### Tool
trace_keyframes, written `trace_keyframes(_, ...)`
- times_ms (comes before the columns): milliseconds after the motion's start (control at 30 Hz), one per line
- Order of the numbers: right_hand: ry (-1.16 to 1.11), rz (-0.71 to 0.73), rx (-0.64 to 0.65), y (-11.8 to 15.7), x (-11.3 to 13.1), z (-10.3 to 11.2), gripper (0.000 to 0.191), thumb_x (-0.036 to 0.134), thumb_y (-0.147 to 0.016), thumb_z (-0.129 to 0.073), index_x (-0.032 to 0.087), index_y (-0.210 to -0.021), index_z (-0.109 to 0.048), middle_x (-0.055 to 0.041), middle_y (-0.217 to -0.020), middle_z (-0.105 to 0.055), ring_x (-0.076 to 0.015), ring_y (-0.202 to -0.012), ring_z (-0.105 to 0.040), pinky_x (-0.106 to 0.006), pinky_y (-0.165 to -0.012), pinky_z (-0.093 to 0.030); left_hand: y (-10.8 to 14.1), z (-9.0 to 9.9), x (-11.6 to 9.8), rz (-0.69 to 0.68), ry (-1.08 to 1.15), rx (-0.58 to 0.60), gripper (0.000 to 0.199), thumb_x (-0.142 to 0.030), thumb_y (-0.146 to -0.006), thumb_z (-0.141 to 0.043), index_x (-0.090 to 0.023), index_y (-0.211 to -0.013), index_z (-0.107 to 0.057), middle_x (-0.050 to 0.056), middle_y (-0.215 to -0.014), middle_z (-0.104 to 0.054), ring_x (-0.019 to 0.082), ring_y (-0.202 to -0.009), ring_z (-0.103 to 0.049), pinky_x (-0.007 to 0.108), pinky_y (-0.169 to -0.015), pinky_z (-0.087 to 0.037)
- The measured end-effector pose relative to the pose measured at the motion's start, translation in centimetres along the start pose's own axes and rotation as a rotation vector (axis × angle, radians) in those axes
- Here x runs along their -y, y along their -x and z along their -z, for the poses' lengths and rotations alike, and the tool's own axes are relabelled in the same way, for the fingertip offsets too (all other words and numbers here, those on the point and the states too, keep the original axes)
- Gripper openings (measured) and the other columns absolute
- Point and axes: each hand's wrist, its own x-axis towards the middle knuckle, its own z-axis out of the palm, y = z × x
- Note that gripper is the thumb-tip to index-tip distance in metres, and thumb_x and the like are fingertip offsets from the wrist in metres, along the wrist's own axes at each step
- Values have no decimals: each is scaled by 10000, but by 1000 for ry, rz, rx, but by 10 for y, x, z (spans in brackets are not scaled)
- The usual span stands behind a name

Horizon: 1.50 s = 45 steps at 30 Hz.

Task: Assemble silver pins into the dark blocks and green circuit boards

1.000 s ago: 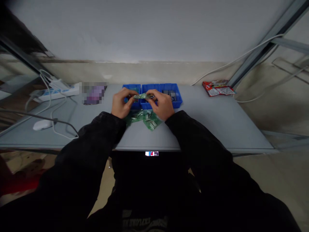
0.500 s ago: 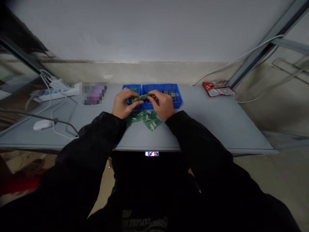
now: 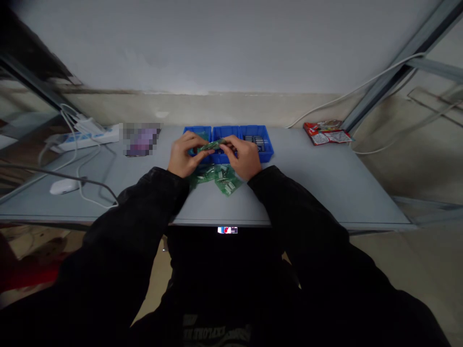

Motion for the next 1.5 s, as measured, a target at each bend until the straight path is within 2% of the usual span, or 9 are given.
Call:
trace_keyframes(333,15,2,-3,1,-1,-1,161,339,-985,-592,211,-973,-690,-6,-777,-726,-143,-597,-607,-292,-625,-503,1,0,1,13,-17,14,203,-406,-918,-723,-213,-871,-763,39,-824,-686,194,-789,-583,340,-701,-479)
trace_keyframes(600,29,20,-16,1,-1,-1,207,380,-993,-587,203,-939,-679,36,-621,-593,-118,-495,-478,-274,-555,-411,1,0,0,28,-18,18,219,-418,-912,-730,-202,-895,-763,53,-894,-714,202,-824,-600,358,-765,-507)
trace_keyframes(767,26,12,19,1,-1,-1,239,412,-1003,-573,208,-911,-657,33,-610,-577,-124,-493,-476,-281,-552,-399,1,2,-1,20,-17,38,192,-377,-926,-715,-195,-943,-774,60,-916,-726,208,-851,-614,371,-807,-515)
trace_keyframes(900,26,17,33,1,0,-2,272,440,-1018,-543,212,-923,-658,32,-618,-575,-127,-513,-488,-274,-553,-393,1,3,-3,32,-11,50,191,-365,-947,-683,-196,-956,-772,64,-927,-725,213,-856,-611,374,-771,-515)
trace_keyframes(1100,42,36,62,3,1,-2,255,400,-1022,-537,197,-928,-659,24,-633,-569,-126,-539,-496,-270,-563,-375,1,4,-4,25,-11,52,190,-345,-962,-653,-190,-951,-761,68,-923,-723,211,-835,-606,385,-788,-520)
trace_keyframes(1267,75,50,85,4,1,-1,221,393,-1004,-581,203,-919,-655,43,-597,-491,-130,-546,-477,-275,-575,-362,1,4,-4,11,6,50,197,-345,-973,-634,-189,-959,-754,68,-937,-728,214,-843,-613,388,-800,-528)
trace_keyframes(1500,82,87,115,4,0,-1,226,370,-1017,-571,201,-896,-660,32,-646,-521,-130,-582,-476,-287,-609,-364,1,4,-2,6,-2,71,178,-313,-975,-621,-188,-934,-741,63,-916,-728,208,-838,-611,391,-825,-517)
